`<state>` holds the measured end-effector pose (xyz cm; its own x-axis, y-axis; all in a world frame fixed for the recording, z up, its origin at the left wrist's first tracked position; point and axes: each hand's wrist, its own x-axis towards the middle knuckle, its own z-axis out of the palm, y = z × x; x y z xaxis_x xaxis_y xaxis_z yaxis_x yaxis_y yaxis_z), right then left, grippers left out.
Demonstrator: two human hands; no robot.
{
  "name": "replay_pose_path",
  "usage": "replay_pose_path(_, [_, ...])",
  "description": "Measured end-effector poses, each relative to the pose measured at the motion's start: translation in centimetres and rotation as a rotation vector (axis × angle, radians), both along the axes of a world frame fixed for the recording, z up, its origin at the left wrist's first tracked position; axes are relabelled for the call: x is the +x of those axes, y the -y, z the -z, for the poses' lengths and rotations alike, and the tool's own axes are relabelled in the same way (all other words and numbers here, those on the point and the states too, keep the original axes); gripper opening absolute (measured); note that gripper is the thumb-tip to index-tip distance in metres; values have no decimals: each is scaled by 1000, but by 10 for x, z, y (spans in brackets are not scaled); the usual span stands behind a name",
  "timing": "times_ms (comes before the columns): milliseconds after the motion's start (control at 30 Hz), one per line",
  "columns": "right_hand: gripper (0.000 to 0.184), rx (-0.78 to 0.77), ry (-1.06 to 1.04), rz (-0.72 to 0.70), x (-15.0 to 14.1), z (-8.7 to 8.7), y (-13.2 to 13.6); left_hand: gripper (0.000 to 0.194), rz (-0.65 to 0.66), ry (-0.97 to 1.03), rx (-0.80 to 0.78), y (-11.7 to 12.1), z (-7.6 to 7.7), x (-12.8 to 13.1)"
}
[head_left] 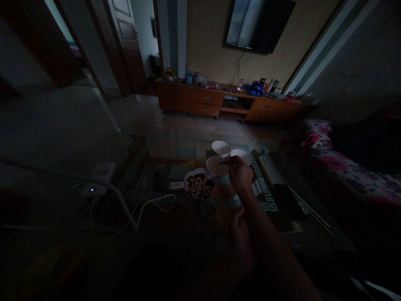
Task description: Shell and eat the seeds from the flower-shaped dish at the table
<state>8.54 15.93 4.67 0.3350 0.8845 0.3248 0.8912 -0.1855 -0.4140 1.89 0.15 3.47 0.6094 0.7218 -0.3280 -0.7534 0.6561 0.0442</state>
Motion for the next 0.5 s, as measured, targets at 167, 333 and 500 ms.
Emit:
replay_pose_path(167, [30, 129, -181, -166, -10, 1, -1, 77, -6, -11, -3, 3, 7, 0])
replay_pose_path(333, [26, -24, -211, -479, -48, 18, 1, 63, -102, -54, -55, 6, 23, -8])
replay_pose_path(500, [27, -109, -117, -522, -72, 33, -1, 58, -143, -85, -104, 5, 31, -21])
